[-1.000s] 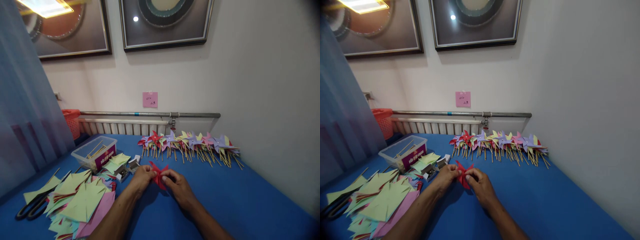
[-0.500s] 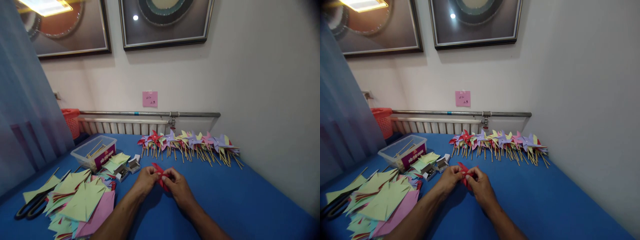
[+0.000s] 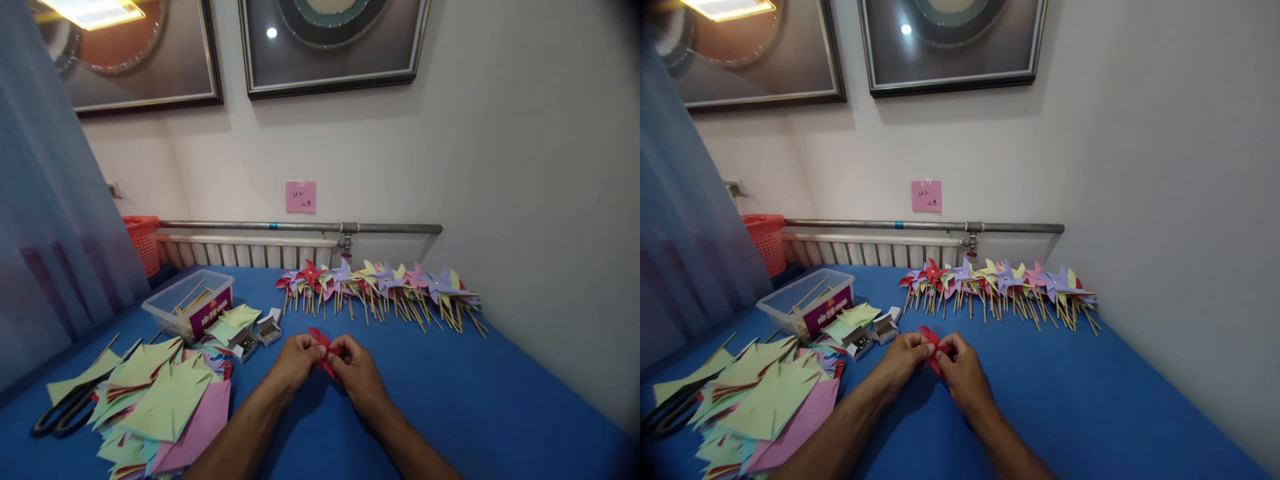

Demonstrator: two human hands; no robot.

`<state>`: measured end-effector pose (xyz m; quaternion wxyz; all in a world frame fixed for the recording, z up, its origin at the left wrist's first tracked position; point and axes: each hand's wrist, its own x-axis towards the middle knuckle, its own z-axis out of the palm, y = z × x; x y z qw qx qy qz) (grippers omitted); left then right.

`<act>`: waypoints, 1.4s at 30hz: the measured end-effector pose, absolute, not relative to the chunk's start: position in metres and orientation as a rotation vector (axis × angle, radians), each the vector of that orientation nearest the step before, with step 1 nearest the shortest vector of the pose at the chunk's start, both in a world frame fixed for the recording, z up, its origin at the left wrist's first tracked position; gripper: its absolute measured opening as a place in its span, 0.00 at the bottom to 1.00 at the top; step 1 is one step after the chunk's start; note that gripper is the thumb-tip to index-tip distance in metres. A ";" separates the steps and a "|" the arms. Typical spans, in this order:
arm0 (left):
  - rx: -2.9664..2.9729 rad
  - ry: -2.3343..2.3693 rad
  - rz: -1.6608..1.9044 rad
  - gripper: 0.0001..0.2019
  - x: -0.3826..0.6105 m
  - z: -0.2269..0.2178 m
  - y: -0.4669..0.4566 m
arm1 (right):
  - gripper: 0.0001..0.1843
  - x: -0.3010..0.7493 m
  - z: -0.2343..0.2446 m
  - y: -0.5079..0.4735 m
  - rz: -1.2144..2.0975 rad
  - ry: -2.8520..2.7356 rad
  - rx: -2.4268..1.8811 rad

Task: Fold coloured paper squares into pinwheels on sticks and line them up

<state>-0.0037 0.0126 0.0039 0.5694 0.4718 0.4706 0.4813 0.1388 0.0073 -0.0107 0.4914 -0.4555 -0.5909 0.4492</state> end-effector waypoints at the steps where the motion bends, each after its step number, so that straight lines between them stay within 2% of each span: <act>1: 1.107 1.101 1.132 0.18 -0.004 0.004 0.012 | 0.06 0.139 -0.012 0.008 1.090 -1.435 -1.111; 8: 1.144 1.115 1.120 0.15 -0.005 0.002 0.012 | 0.08 0.139 -0.013 0.009 1.094 -1.416 -1.149; 13: 1.154 1.167 1.165 0.14 -0.005 -0.005 0.017 | 0.06 0.137 -0.015 0.009 1.100 -1.414 -1.118; 14: 1.153 1.170 1.174 0.14 -0.005 -0.005 0.017 | 0.09 0.137 -0.016 0.009 1.100 -1.401 -1.107; 18: 1.151 1.179 1.230 0.15 -0.005 -0.003 0.018 | 0.40 0.136 -0.017 0.013 1.156 -1.264 -1.045; 20: 1.155 1.170 1.264 0.15 -0.005 -0.001 0.018 | 0.46 0.137 -0.019 0.015 1.216 -1.181 -1.016; 22: 1.158 1.150 1.287 0.15 -0.004 0.000 0.017 | 0.41 0.137 -0.020 0.016 1.289 -1.114 -0.972; 25: 1.179 1.136 1.288 0.14 -0.002 -0.001 0.016 | 0.24 0.138 -0.021 0.014 1.363 -1.107 -0.907; 27: 1.203 1.144 1.286 0.14 -0.001 -0.002 0.015 | 0.19 0.137 -0.020 0.011 1.363 -1.122 -0.903; 42: 1.191 1.157 1.287 0.11 0.002 -0.009 0.016 | 0.10 0.136 -0.018 0.011 1.252 -1.111 -1.096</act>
